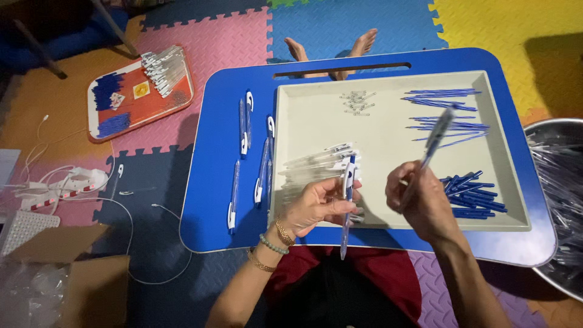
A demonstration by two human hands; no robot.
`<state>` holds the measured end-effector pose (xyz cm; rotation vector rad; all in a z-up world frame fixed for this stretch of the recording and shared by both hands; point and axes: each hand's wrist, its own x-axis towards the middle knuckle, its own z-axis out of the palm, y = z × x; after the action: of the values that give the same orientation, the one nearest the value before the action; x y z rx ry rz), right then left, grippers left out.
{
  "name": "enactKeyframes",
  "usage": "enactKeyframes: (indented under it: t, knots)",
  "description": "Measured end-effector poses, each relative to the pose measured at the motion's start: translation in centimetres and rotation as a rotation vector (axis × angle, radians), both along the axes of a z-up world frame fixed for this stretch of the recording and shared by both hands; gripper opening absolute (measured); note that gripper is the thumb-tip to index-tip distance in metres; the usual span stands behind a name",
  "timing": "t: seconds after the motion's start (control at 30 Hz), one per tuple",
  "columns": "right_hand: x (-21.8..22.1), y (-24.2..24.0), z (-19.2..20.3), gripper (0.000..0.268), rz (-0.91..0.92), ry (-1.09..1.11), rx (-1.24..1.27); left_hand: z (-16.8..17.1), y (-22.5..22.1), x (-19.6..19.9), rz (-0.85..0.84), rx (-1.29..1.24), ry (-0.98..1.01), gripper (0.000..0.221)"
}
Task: The person assembles pens by hand, inserting ink cartridges into clear barrels and then pressing caps onto the ends.
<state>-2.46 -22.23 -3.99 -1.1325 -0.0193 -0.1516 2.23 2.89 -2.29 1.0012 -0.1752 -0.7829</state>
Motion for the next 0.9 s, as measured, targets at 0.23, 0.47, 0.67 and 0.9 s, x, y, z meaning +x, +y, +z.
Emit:
enactKeyframes:
  t: [0.23,0.47,0.67,0.9]
  knots:
    - [-0.8,0.7,-2.8,0.034,-0.11,0.031,0.037,-0.1,-0.1,0.1,0.036,0.013,0.01,0.05]
    - [-1.9,4.8,5.0,0.029,-0.171,0.041,-0.176,-0.5,-0.7,-0.1,0.079,0.004,0.035,0.047]
    - [-1.7,4.9,1.6,0.025,-0.234,-0.05,-0.321,-1.1,-1.1,-0.4,0.096,0.035,-0.057,0.049]
    - [-2.0,6.1,3.5,0.024,-0.27,-0.062,-0.353,-1.3,-1.6,-0.4,0.11,0.044,-0.114,0.053]
